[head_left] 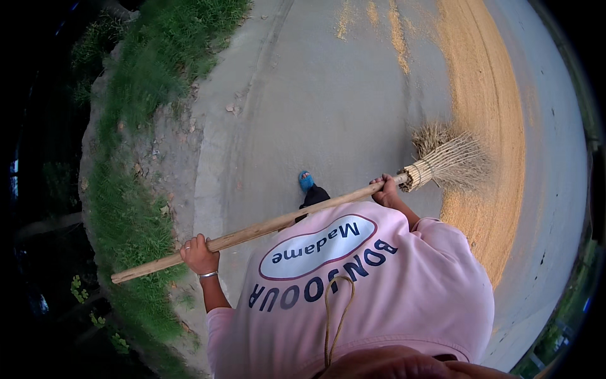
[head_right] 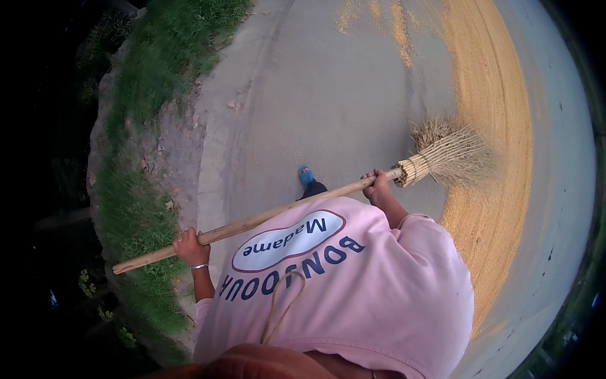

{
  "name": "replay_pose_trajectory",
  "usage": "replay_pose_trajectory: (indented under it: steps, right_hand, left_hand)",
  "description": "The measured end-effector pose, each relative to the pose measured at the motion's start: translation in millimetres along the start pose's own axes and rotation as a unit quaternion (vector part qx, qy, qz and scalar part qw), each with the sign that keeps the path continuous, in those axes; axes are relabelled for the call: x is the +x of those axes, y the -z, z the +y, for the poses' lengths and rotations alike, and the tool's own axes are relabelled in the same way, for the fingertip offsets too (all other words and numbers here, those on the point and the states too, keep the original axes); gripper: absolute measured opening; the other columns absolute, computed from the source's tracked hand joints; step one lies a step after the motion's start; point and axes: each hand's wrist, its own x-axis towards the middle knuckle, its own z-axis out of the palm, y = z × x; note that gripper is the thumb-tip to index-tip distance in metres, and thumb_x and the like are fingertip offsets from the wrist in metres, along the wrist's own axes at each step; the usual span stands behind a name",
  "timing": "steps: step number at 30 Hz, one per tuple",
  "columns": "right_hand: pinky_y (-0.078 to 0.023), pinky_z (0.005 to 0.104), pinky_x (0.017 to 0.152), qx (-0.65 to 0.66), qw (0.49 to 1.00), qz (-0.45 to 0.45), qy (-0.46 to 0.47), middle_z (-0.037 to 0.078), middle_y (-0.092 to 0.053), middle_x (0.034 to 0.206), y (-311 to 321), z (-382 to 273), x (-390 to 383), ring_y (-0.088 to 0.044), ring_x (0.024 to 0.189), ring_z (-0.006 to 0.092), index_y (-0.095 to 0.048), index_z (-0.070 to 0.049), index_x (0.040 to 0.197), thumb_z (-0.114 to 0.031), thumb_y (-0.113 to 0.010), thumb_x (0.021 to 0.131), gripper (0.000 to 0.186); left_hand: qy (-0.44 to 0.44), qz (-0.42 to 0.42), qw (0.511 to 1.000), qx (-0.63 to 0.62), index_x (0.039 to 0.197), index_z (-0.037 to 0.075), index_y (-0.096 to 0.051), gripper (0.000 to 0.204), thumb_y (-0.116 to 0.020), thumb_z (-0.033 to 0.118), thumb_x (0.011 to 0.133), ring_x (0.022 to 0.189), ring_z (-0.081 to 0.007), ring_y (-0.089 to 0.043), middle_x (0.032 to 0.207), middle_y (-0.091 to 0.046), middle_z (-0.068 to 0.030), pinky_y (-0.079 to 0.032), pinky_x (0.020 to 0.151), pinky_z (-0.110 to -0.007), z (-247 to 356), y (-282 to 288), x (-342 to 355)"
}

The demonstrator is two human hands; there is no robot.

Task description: The person uses a traditional straw broom to sweep a long line of grain spread across a paved road. They move steadily forward, pushing the grain into a consolidated pile along the center of the road.

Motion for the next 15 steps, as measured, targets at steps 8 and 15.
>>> replay_pose_trajectory:
  steps: [8, 15]
  right_hand:
    - [-0.043, 0.0331, 0.048, -0.17, 0.982, -0.072, -0.035, 0.005, -0.039, 0.056, -205.3, 126.9, 46.0, -0.042, 0.049, 0.0187, -0.039, -0.007, 0.073, -0.011, -0.045, 0.077, 0.008]
    - [-0.044, 0.0329, 0.048, -0.32, 0.922, -0.168, -0.136, 0.005, -0.041, 0.055, -331.5, 239.5, 63.0, -0.043, 0.049, 0.0198, -0.041, -0.007, 0.071, -0.012, -0.046, 0.078, 0.01]
  left_hand:
    - [0.208, -0.076, 0.969, 0.106, 0.069, 0.009, -0.045, 0.019, -0.062, 0.015, 0.064, 0.068, -0.0251, -0.049, 0.065, -0.048, -0.0061, -0.037, 0.067, -0.038, -62.2, -10.7, -15.1]
    - [0.304, -0.051, 0.925, 0.221, 0.068, 0.01, -0.044, 0.016, -0.059, 0.016, 0.067, 0.064, -0.0255, -0.049, 0.062, -0.046, -0.0048, -0.034, 0.057, -0.037, -25.2, 42.6, -34.2]
